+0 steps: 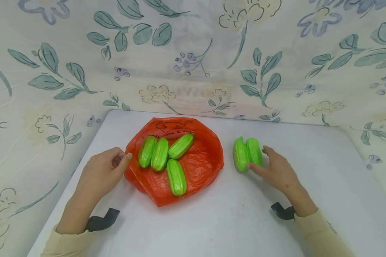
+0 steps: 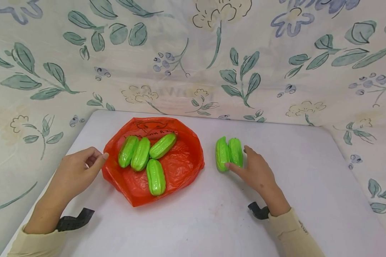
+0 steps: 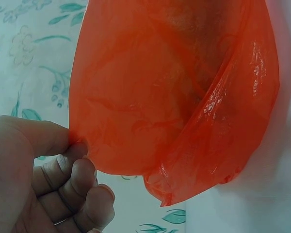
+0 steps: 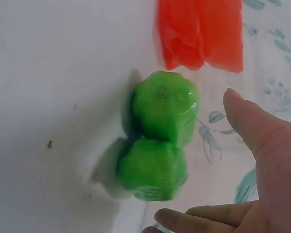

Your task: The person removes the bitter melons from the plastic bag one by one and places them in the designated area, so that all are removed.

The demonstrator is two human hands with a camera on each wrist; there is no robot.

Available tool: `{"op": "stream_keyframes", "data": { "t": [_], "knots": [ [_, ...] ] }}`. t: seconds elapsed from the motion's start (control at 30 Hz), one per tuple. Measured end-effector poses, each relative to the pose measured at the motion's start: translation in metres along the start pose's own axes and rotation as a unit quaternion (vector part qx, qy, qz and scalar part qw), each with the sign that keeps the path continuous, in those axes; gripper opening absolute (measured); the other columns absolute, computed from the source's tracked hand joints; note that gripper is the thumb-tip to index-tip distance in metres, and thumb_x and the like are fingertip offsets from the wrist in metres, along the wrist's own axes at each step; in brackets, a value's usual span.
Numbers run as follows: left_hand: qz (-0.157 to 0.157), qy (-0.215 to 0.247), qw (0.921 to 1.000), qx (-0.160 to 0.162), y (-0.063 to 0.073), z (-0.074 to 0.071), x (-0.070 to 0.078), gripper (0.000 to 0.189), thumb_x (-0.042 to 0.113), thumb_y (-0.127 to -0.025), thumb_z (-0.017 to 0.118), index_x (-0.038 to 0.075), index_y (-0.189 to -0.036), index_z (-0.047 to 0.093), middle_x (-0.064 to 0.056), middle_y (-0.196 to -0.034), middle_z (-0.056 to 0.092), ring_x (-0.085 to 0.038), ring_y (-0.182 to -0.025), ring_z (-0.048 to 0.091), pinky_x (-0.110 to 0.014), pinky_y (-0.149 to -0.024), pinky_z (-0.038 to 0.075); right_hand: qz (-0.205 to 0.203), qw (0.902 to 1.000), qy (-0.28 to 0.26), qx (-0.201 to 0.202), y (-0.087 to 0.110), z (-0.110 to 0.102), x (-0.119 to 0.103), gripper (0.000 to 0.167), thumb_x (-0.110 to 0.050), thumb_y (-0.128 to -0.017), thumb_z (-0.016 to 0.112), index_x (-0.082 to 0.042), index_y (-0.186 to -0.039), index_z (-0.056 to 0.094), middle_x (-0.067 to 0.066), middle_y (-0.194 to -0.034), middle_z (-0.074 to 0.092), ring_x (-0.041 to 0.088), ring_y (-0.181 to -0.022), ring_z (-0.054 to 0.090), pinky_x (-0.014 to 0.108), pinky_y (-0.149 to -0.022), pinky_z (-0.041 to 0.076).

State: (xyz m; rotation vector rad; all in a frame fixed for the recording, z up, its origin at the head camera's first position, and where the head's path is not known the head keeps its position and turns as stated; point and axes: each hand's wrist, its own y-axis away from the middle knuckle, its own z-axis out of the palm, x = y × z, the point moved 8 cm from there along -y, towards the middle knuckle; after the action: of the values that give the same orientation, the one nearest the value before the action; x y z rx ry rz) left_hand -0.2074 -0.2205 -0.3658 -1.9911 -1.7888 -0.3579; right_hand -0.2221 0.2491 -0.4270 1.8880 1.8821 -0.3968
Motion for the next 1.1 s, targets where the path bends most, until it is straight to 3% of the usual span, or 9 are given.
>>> {"op": "stream_keyframes", "data": {
  "t": [0.3, 0.4, 0.7, 0.83, 0.97, 1.1],
  "knots": [
    [0.001, 0.002, 1.0000, -0.002, 0.000, 0.001, -0.001, 0.022, 0.027, -0.104, 0.063, 0.009, -0.092, 0.065, 0.001, -0.069, 0.058, -0.022, -0.068, 0.052, -0.031, -0.057, 0.047, -0.014, 0.9998, 0.010, 0.004, 0.006, -0.006, -0.026, 0.100, -0.055, -0.093, 0.074, 0.008, -0.158, 0.031, 0.032, -0.156, 0.041, 0.051, -0.141, 0.043, 0.064, -0.108, 0.041],
    [0.000, 0.001, 1.0000, -0.002, 0.001, 0.000, -0.001, 0.022, 0.028, -0.104, 0.063, 0.009, -0.092, 0.065, 0.001, -0.069, 0.058, -0.022, -0.068, 0.052, -0.031, -0.057, 0.047, -0.032, 0.9994, 0.008, 0.004, 0.009, -0.008, -0.038, 0.098, -0.051, -0.092, 0.076, 0.006, -0.158, 0.031, 0.029, -0.155, 0.044, 0.046, -0.135, 0.049, 0.062, -0.106, 0.045],
    [0.008, 0.005, 1.0000, 0.002, 0.000, -0.001, 0.000, 0.022, 0.027, -0.103, 0.063, 0.010, -0.090, 0.064, 0.002, -0.069, 0.058, -0.021, -0.068, 0.052, -0.030, -0.056, 0.047, -0.082, 0.9965, -0.006, 0.013, 0.019, -0.013, -0.076, 0.097, -0.053, -0.089, 0.079, -0.001, -0.159, 0.036, 0.020, -0.145, 0.054, 0.034, -0.112, 0.055, 0.050, -0.087, 0.057],
    [0.009, 0.002, 0.9999, 0.008, 0.000, -0.001, 0.000, 0.022, 0.027, -0.103, 0.063, 0.010, -0.090, 0.065, 0.002, -0.069, 0.058, -0.021, -0.067, 0.052, -0.030, -0.056, 0.047, -0.106, 0.9943, 0.000, 0.007, 0.020, -0.011, -0.095, 0.095, -0.053, -0.089, 0.079, -0.004, -0.159, 0.037, 0.018, -0.150, 0.051, 0.036, -0.125, 0.054, 0.054, -0.093, 0.056],
    [0.010, 0.002, 0.9999, 0.011, 0.001, -0.002, 0.000, 0.021, 0.027, -0.103, 0.063, 0.009, -0.091, 0.065, 0.002, -0.069, 0.059, -0.021, -0.067, 0.053, -0.030, -0.057, 0.048, -0.120, 0.9926, 0.013, -0.010, 0.021, -0.006, -0.111, 0.097, -0.055, -0.088, 0.079, -0.006, -0.160, 0.036, 0.017, -0.161, 0.042, 0.039, -0.146, 0.041, 0.059, -0.104, 0.048],
    [0.011, 0.004, 0.9999, 0.009, 0.000, -0.002, 0.000, 0.021, 0.027, -0.103, 0.063, 0.009, -0.092, 0.066, 0.002, -0.070, 0.059, -0.021, -0.067, 0.053, -0.030, -0.057, 0.048, -0.145, 0.9892, 0.016, -0.016, 0.023, -0.002, -0.128, 0.098, -0.057, -0.086, 0.081, -0.007, -0.159, 0.040, 0.013, -0.160, 0.045, 0.035, -0.147, 0.041, 0.056, -0.106, 0.048]
  ]
}}
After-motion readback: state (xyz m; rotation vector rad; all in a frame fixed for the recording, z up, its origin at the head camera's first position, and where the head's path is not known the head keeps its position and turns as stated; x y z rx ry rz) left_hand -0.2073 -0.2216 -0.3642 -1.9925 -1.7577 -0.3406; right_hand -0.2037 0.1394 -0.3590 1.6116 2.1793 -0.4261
